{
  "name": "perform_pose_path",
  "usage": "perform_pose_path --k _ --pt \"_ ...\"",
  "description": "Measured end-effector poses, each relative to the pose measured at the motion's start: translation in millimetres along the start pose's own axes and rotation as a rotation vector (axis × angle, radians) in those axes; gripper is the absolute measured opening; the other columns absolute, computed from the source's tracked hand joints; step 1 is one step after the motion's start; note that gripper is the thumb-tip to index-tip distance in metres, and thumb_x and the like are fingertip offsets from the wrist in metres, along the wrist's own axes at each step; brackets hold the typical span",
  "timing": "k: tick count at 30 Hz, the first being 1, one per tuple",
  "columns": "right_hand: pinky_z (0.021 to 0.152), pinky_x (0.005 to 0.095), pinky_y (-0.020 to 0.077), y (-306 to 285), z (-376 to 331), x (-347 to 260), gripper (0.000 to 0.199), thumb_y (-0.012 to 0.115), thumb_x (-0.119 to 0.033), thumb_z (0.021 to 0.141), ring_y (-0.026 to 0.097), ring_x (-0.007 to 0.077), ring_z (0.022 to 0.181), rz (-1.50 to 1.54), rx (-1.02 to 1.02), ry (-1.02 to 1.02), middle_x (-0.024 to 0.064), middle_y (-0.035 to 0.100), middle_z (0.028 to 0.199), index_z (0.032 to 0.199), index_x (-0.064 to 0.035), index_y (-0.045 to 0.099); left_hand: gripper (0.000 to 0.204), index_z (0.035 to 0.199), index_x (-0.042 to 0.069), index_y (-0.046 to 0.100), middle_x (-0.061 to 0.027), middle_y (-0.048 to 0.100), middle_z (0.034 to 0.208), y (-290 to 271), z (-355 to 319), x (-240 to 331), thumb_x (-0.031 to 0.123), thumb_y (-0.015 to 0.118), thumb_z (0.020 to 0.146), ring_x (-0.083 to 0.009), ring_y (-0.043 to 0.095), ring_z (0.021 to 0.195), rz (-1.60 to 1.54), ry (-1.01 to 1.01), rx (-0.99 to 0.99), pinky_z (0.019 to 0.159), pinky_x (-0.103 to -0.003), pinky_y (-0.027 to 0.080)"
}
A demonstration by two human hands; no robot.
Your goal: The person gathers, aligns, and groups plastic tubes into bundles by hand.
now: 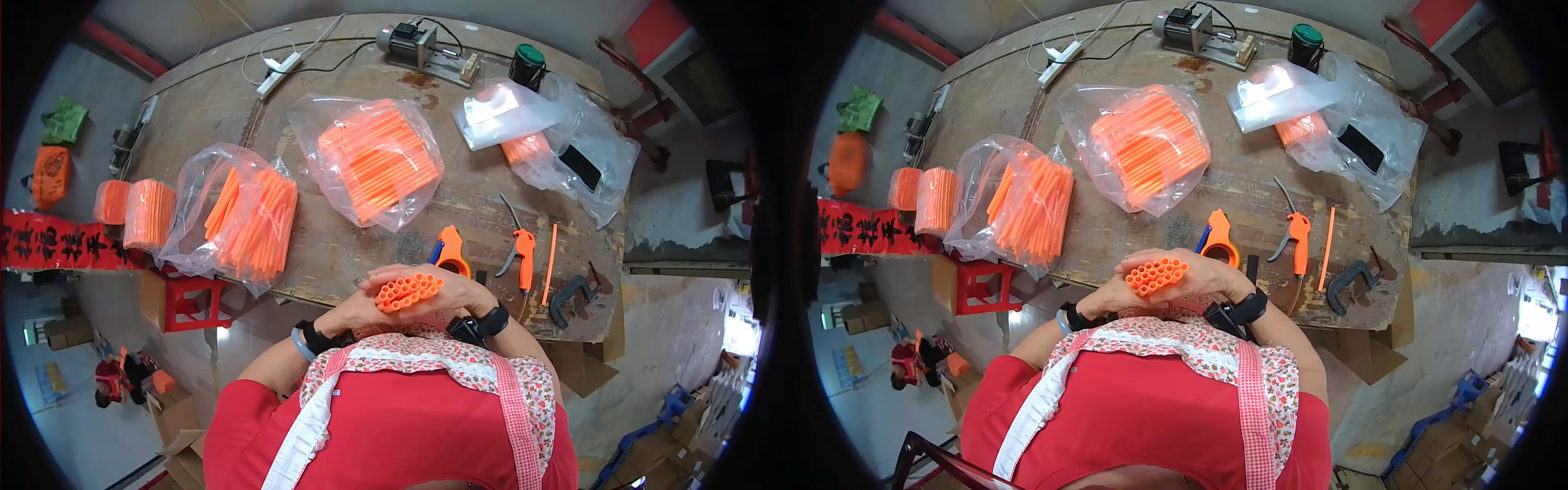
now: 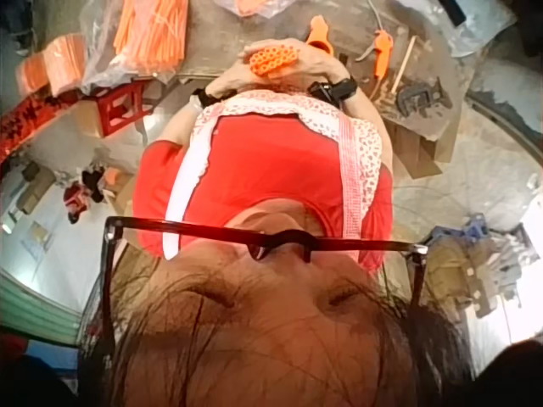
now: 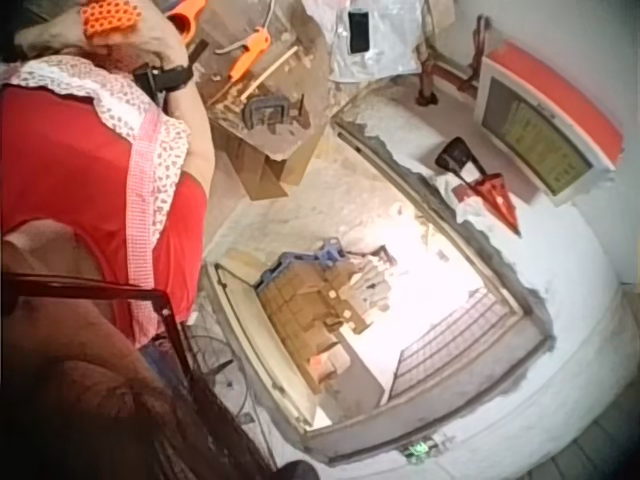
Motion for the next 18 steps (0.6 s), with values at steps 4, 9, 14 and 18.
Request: perform_pose_path --k 4,9,14,18 --pt "0.103 0.0343 0.0387 -6.9 -1.5 7.1 0.061 0.072 -0.021 0.081 0.053 0.0225 0.118 0.161 0.109 0.121 0.0118 0.055 0.131 0.135 -0.0052 0.048 0.051 0.117 0.006 0.058 -0.003 0.062 0.109 -11.4 2.4 7.9 0.013 0.081 0.072 -0.0145 0.058 0.098 -0.105 0.088 0.119 0.084 -0.029 0.049" --pt "0.102 0.0308 0.0389 -11.9 -2.0 16.9 0.062 0.071 -0.015 0.08 0.051 0.0183 0.119 0.354 0.162 0.22 0.0121 0.054 0.132 0.135 -0.0017 0.046 0.046 0.117 0.007 0.058 -0.0018 0.061 0.106 -13.9 9.0 6.1 0.009 0.078 0.075 -0.0121 0.058 0.096 -0.152 0.078 0.063 0.081 -0.027 0.049" --pt "0.103 0.0315 0.0391 -12.7 -3.5 16.1 0.064 0.07 -0.012 0.08 0.051 0.0197 0.12 0.454 0.191 0.233 0.0137 0.054 0.132 0.136 -0.0016 0.044 0.05 0.119 0.007 0.056 -0.0024 0.061 0.108 -13.6 10.5 3.2 0.007 0.077 0.074 -0.013 0.058 0.099 -0.187 0.045 0.06 0.083 -0.027 0.049" --pt "0.103 0.0325 0.0394 -13.3 -5.2 14.8 0.063 0.07 -0.011 0.079 0.05 0.021 0.121 0.49 0.205 0.27 0.0144 0.052 0.133 0.136 -0.0016 0.044 0.052 0.12 0.007 0.055 -0.0028 0.06 0.11 -14.1 13.1 0.8 0.007 0.077 0.073 -0.0138 0.057 0.102 -0.18 0.04 0.053 0.087 -0.028 0.047"
Point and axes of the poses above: each hand's wrist, its own z-axis towards the middle knuckle, its own y-axis out of the palm, x = y × z, the point moved 8 cm from there along z, towards the middle knuckle
